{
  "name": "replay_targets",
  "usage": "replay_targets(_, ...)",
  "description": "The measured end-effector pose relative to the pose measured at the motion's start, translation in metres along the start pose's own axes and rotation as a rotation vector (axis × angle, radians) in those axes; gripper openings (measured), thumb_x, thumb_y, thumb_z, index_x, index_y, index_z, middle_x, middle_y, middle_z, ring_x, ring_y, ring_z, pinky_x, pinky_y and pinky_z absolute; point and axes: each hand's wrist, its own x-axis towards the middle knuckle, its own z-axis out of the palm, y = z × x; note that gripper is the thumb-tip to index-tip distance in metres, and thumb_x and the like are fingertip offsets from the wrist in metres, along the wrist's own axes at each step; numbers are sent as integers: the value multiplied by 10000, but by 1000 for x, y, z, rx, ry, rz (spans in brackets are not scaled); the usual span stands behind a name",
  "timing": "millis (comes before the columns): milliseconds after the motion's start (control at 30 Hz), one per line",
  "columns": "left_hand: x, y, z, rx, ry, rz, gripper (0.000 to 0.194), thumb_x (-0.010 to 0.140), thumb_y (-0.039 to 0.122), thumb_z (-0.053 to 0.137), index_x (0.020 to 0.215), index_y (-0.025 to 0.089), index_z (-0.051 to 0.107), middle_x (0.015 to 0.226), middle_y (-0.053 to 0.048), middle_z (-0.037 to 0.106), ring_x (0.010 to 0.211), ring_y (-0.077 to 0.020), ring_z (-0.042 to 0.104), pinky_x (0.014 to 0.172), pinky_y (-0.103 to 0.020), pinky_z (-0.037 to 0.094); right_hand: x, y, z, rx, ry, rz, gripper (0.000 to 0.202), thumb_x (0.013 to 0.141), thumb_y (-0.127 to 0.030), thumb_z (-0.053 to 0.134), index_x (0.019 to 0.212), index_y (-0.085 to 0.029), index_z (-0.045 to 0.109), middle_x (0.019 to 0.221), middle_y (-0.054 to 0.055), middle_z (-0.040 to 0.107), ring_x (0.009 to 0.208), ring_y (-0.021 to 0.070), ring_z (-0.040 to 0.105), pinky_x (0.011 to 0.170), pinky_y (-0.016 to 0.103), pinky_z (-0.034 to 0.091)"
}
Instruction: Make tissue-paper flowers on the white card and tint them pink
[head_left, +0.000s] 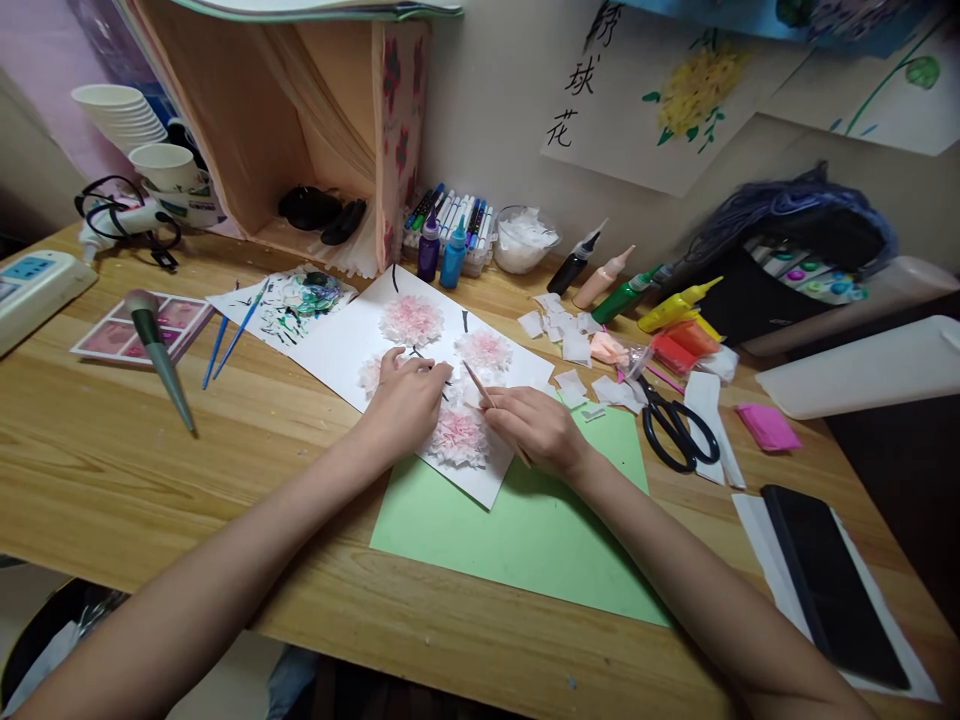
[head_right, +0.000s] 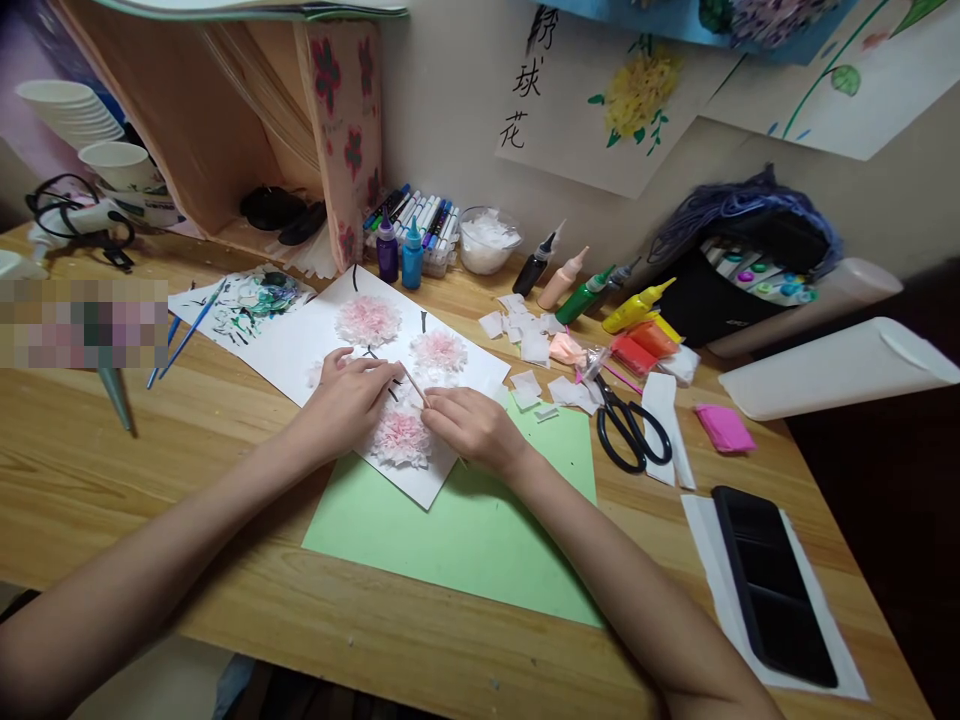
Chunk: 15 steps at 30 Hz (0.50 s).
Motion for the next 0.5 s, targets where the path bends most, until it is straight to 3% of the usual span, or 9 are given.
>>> replay_targets(167, 0, 0, 0, -4, -4, -3, 326, 865, 84, 332, 1035, 170, 597, 993, -121, 697, 1033, -259, 589, 1019, -502, 249, -3, 0, -2, 193, 51, 109, 118, 879, -286, 531, 902, -243, 638, 880, 53, 725, 858, 208, 692, 727, 362, 552)
replay_targets(267, 1, 0, 0, 3, -5, -3, 323, 869, 86, 329, 1035, 178, 589, 987, -110, 696, 1031, -247, 585, 1026, -498, 244, -6, -2, -10, 332, 205, 257, 397, 946, -430, 334, 873, -223, 665, 778, 51, 698, 741, 196, 665, 670, 354, 523)
replay_targets(333, 1, 0, 0, 3, -7, -1, 323, 871, 85, 325, 1034, 180, 588, 992, -107, 694, 1031, -241, 584, 1027, -495, 244, -6, -4, -15, 386, 273, 346, 559, 958, -479, 223, 742, -215, 667, 621, 40, 631, 604, 180, 602, 596, 340, 480)
replay_targets(400, 1, 0, 0, -2, -10, -3, 327, 872, 85, 322, 1032, 176, 593, 1003, -111, 692, 1029, -240, 585, 1028, -492, 243, -5, -4, -19, 404, 250, 380, 616, 957, -499, 199, 617, -214, 626, 524, 30, 561, 516, 160, 532, 537, 322, 433)
replay_targets(500, 0, 0, 1, -4, -14, -9, 336, 871, 83, 320, 1038, 162, 601, 1013, -120, 689, 1037, -245, 585, 1033, -491, 237, -4, -4, -17, 403, 160, 343, 600, 966, -481, 203, 597, -213, 593, 518, 23, 545, 501, 146, 503, 525, 307, 413)
